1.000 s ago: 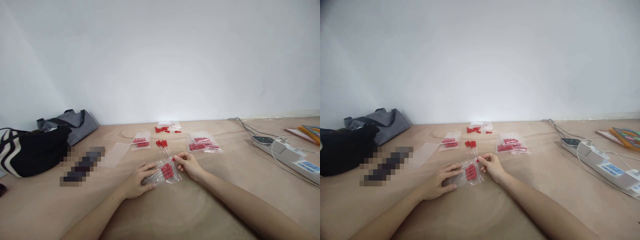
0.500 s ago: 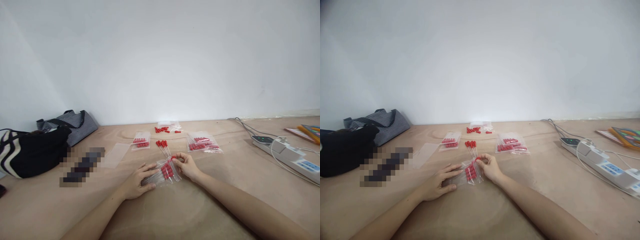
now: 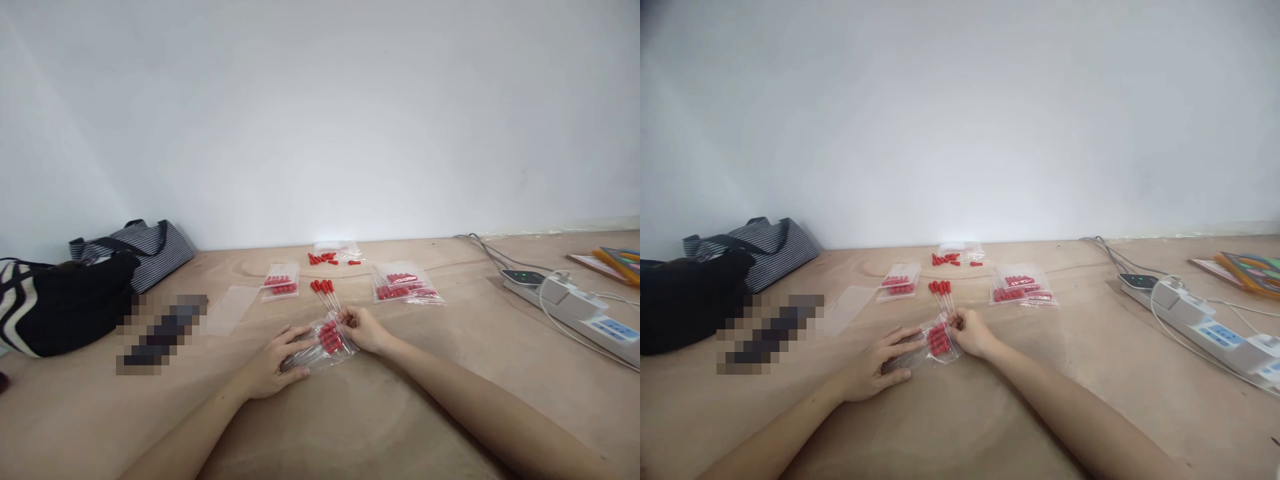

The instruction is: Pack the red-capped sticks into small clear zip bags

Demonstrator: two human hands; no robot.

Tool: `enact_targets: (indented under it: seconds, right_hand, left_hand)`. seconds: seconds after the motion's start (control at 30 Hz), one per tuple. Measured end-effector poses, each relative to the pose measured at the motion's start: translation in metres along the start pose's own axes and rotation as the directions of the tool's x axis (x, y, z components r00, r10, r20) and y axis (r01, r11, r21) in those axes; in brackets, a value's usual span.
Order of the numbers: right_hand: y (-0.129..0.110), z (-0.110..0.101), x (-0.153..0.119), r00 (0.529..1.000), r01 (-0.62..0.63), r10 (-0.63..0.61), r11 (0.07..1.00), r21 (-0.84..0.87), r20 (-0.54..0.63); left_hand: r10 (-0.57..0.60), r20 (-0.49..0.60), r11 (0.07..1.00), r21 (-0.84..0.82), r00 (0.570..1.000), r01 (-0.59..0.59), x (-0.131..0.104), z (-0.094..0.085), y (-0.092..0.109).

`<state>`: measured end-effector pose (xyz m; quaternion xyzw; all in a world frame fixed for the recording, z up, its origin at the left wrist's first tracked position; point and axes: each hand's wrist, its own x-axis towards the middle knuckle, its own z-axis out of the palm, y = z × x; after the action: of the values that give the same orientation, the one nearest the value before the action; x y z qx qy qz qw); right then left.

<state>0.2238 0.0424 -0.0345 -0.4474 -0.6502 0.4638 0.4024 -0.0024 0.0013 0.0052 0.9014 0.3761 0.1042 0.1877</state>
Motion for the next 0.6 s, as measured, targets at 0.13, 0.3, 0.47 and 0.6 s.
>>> enact_targets:
  seconds: [0.13, 0.3, 0.47, 0.6]
  right_hand:
    - [-0.003, -0.001, 0.006, 0.992, -0.085, 0.068, 0.984, 0.156, 0.111]
    - [-0.011, 0.000, 0.006, 0.969, -0.203, 0.132, 0.909, 0.364, 0.210]
    - [-0.005, 0.004, 0.012, 0.979, -0.150, 0.114, 0.964, 0.218, 0.168]
    - [-0.004, 0.006, 0.016, 0.993, -0.108, 0.112, 0.992, -0.068, 0.046]
  left_hand:
    - [-0.057, -0.070, 0.997, -0.060, 0.996, 0.053, -0.003, 0.006, -0.006]
    - [-0.076, -0.056, 0.992, -0.106, 0.996, 0.070, -0.004, 0.007, -0.007]
    - [-0.082, -0.069, 0.990, -0.116, 0.994, 0.074, -0.004, 0.004, -0.002]
    - [-0.076, -0.074, 0.993, -0.096, 0.994, 0.068, -0.004, 0.004, -0.001]
